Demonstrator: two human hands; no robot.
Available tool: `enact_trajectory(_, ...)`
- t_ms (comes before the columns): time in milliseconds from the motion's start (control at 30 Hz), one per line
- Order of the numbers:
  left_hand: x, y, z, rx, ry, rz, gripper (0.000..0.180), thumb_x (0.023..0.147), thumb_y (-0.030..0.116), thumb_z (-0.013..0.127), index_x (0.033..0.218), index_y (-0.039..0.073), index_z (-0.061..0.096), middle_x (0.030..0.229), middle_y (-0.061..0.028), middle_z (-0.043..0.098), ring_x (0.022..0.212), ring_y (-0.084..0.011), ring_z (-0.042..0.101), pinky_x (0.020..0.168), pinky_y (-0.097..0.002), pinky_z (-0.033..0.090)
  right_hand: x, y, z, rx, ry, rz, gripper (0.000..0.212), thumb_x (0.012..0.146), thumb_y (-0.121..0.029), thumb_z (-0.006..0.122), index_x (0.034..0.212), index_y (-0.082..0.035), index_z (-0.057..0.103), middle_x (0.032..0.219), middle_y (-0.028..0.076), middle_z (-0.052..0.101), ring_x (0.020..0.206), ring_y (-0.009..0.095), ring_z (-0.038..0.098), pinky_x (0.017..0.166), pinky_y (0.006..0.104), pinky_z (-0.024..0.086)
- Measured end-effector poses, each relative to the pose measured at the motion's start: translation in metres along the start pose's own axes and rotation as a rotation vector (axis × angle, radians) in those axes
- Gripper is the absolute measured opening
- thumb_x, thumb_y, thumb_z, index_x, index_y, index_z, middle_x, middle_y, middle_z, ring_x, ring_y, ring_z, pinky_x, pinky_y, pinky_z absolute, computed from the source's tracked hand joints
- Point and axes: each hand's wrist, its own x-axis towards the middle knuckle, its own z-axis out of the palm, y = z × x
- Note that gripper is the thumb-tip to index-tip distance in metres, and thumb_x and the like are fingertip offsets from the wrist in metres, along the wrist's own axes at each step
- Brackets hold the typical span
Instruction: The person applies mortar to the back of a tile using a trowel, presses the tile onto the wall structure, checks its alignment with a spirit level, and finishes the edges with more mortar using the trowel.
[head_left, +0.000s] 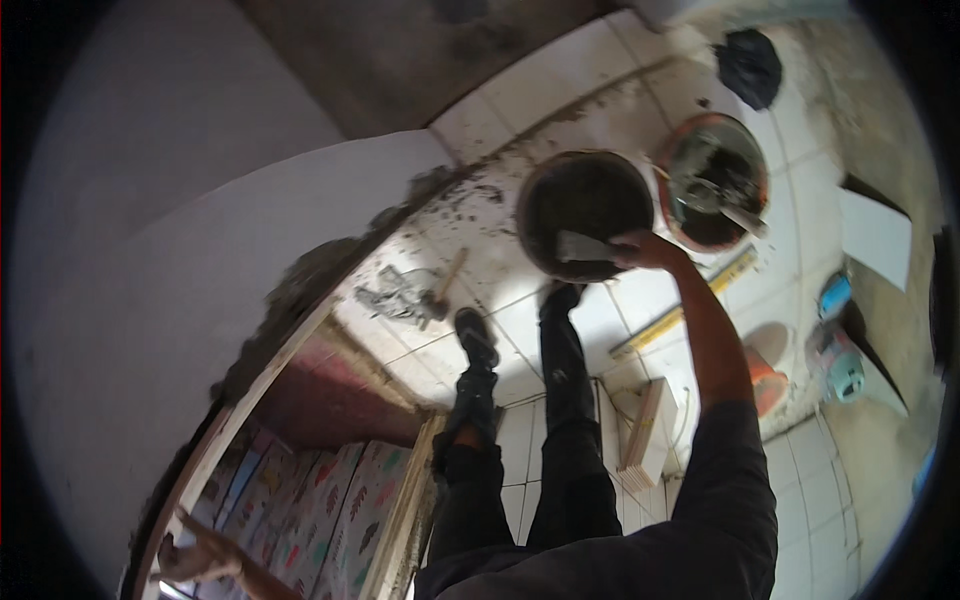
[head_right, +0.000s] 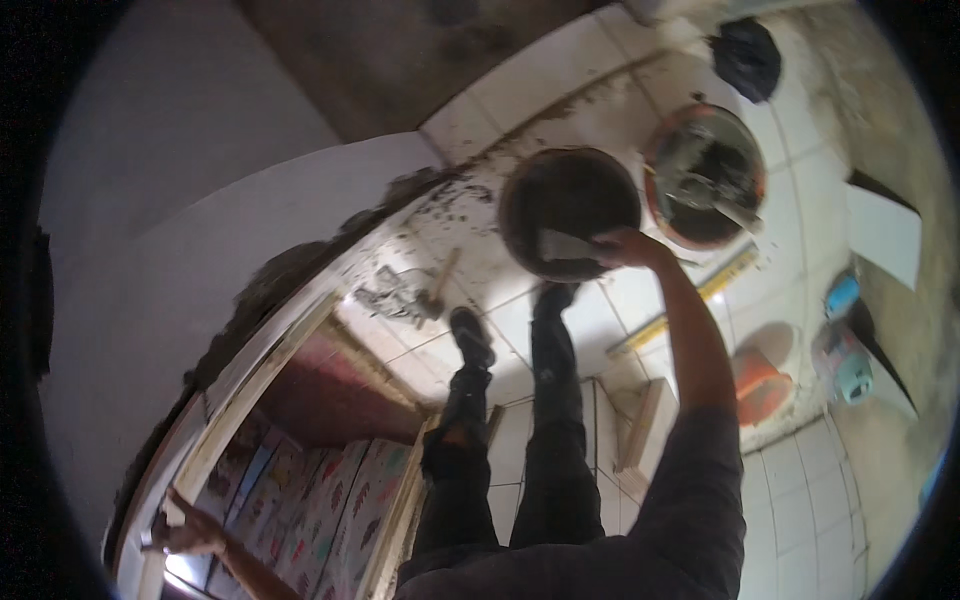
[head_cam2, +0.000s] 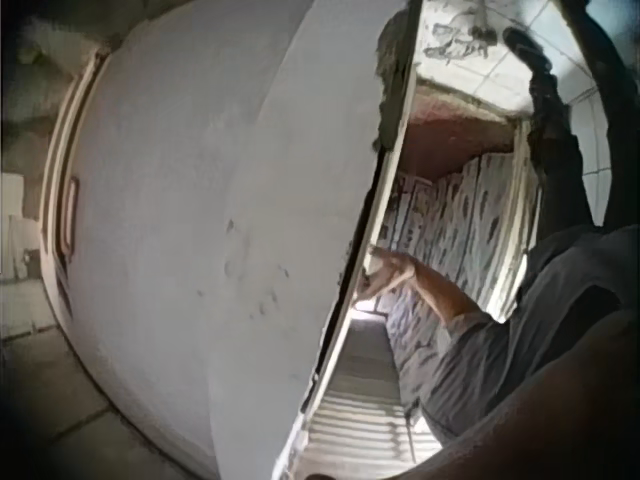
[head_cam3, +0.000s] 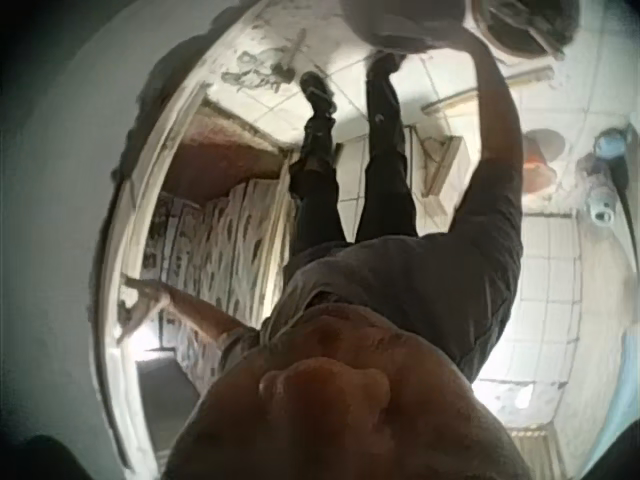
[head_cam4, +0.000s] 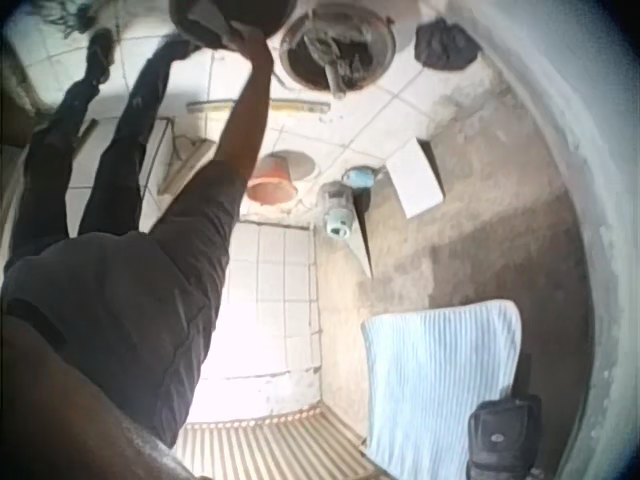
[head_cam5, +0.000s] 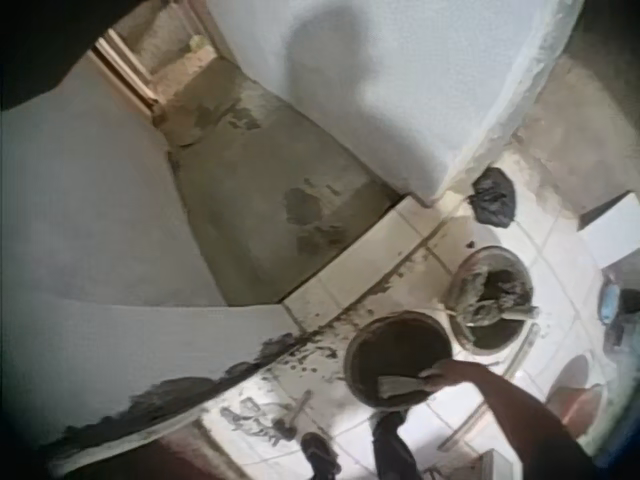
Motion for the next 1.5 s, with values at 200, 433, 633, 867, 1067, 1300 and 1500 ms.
enact_trajectory(200,-0.008,0.012,0.004,-0.059,-0.147,-0.145,0.110,0.070,0.032,0.079,0.138,-0.012,0.004,0.086,-0.0076,0.047,0.077,-0.0158,0.047,0.076,-0.0341,0.040,-0.050,-0.047,0.036,0.564,0.047,-0.083,0.052,0.082,-0.012,0.060,0.129,-0.001,0.043,0.082,0.007,0.062,0.062,0.008,0.055,0.053,0.0188,0.044)
enact_trajectory(433,-0.012,0.024,0.011,-0.277,-0.049,-0.187,0.096,0.075,0.010,0.074,0.142,-0.002,0.007,0.101,-0.0056,0.040,0.090,-0.0152,0.040,0.074,-0.0294,0.041,-0.090,-0.222,0.145,0.977,0.055,-0.318,0.048,0.081,-0.012,0.062,0.124,0.004,0.046,0.091,0.012,0.062,0.076,0.019,0.063,0.069,0.0320,0.054)
enact_trajectory(633,-0.022,0.012,0.006,-0.252,-0.062,-0.214,0.086,0.077,0.011,0.073,0.139,-0.009,0.016,0.100,-0.0098,0.043,0.087,-0.0187,0.044,0.078,-0.0299,0.044,-0.143,-0.356,0.207,1.127,0.165,-0.383,0.048,0.084,-0.004,0.058,0.129,0.002,0.043,0.093,0.010,0.061,0.075,0.013,0.058,0.068,0.0272,0.050)
enact_trajectory(867,-0.021,0.014,0.013,-0.288,0.028,-0.164,0.078,0.079,0.017,0.071,0.136,-0.006,0.023,0.099,-0.0121,0.044,0.089,-0.0236,0.045,0.071,-0.0338,0.040,-0.163,-0.428,0.281,1.077,0.535,-0.383,0.043,0.084,-0.011,0.063,0.123,0.002,0.049,0.100,0.006,0.058,0.085,0.010,0.055,0.074,0.0245,0.045)
enact_trajectory(1067,-0.021,0.019,0.013,-0.185,-0.031,-0.226,0.086,0.078,0.029,0.071,0.138,-0.006,0.022,0.101,-0.0148,0.047,0.093,-0.0265,0.050,0.071,-0.0338,0.046,-0.146,-0.459,0.318,0.829,0.787,-0.574,0.042,0.085,-0.006,0.060,0.124,0.002,0.047,0.093,0.002,0.055,0.075,0.006,0.053,0.066,0.0204,0.045)
enact_trajectory(1300,-0.014,0.023,0.014,-0.335,0.027,-0.240,0.083,0.076,0.020,0.073,0.137,-0.007,0.025,0.101,-0.0138,0.048,0.092,-0.0261,0.048,0.076,-0.0342,0.046,-0.135,-0.487,0.332,0.690,0.955,-0.707,0.054,0.074,-0.006,0.073,0.123,-0.003,0.050,0.088,0.004,0.054,0.069,0.008,0.053,0.060,0.0199,0.044)
enact_trajectory(1500,-0.017,0.021,0.014,-0.354,0.012,-0.238,0.081,0.074,0.016,0.075,0.135,-0.010,0.028,0.101,-0.0141,0.048,0.092,-0.0265,0.048,0.074,-0.0341,0.047,-0.164,-0.460,0.317,0.447,0.853,-0.677,0.049,0.072,-0.012,0.075,0.116,-0.001,0.055,0.087,0.010,0.057,0.073,0.015,0.057,0.062,0.0253,0.047)
